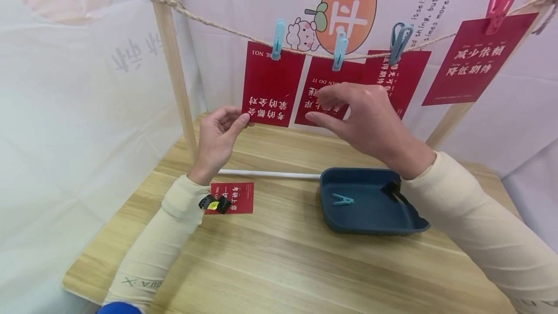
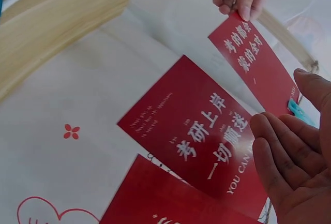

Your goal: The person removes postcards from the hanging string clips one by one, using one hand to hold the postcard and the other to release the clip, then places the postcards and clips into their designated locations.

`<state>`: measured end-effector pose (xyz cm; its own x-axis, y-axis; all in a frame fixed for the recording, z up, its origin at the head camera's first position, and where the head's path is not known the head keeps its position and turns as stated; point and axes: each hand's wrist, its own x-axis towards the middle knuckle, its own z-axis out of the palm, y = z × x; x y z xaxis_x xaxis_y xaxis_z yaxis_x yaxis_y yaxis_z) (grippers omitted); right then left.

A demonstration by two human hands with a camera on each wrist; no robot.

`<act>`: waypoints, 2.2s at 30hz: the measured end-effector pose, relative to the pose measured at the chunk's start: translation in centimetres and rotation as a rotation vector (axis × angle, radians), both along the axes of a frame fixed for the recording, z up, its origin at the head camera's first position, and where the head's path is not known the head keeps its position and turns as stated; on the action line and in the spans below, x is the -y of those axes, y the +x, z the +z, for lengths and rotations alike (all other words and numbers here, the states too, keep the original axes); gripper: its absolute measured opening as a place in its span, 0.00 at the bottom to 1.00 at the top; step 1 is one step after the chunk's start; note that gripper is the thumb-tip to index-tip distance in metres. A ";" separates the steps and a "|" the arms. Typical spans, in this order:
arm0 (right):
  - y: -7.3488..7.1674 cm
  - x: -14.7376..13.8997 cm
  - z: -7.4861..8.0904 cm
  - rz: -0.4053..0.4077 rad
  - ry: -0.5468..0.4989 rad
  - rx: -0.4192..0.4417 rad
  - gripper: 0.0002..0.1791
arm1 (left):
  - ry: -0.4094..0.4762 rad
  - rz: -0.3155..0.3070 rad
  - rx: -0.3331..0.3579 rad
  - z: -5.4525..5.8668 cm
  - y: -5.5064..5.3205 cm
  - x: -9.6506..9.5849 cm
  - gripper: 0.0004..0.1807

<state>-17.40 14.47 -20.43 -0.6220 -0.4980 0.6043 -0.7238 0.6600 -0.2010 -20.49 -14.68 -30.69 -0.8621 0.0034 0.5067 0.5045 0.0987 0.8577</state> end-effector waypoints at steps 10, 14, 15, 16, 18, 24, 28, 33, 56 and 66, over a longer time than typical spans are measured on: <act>-0.3 0.9 1.4 -0.001 -0.033 -0.032 0.24 | 0.004 -0.006 -0.009 -0.2 -0.1 0.0 0.12; -0.5 1.3 1.9 0.001 -0.043 -0.050 0.24 | -0.004 0.000 -0.004 -0.2 0.0 0.0 0.13; -0.5 1.4 2.1 0.001 -0.044 -0.054 0.24 | -0.006 0.002 -0.002 -0.2 0.0 0.0 0.13; -0.5 1.5 2.3 0.001 -0.042 -0.059 0.25 | -0.009 0.003 -0.002 -0.2 0.0 0.0 0.13; -0.6 1.8 2.6 -0.001 -0.038 -0.072 0.25 | -0.016 0.006 -0.001 -0.3 0.0 0.0 0.13; -0.5 2.5 3.4 0.000 -0.047 -0.059 0.26 | 0.006 -0.005 0.003 -0.4 0.2 0.1 0.12; -0.5 2.9 4.0 -0.014 -0.061 -0.053 0.26 | 0.022 -0.012 0.004 -0.4 0.2 0.0 0.12; -0.7 3.5 4.6 -0.036 -0.077 -0.073 0.25 | 0.037 -0.011 0.002 -0.6 0.1 -0.1 0.11; -2.2 5.8 7.1 -0.122 -0.081 0.022 0.28 | -0.026 -0.003 -0.010 -0.6 0.2 -0.3 0.12; -3.2 6.8 8.2 -0.145 -0.082 0.075 0.27 | -0.031 -0.009 -0.019 -0.6 0.2 -0.3 0.12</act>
<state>-20.60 7.72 -12.26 -0.7286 -0.3512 0.5880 -0.6034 0.7354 -0.3085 -20.31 -14.34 -31.26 -0.8524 0.0267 0.5222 0.5213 0.1201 0.8449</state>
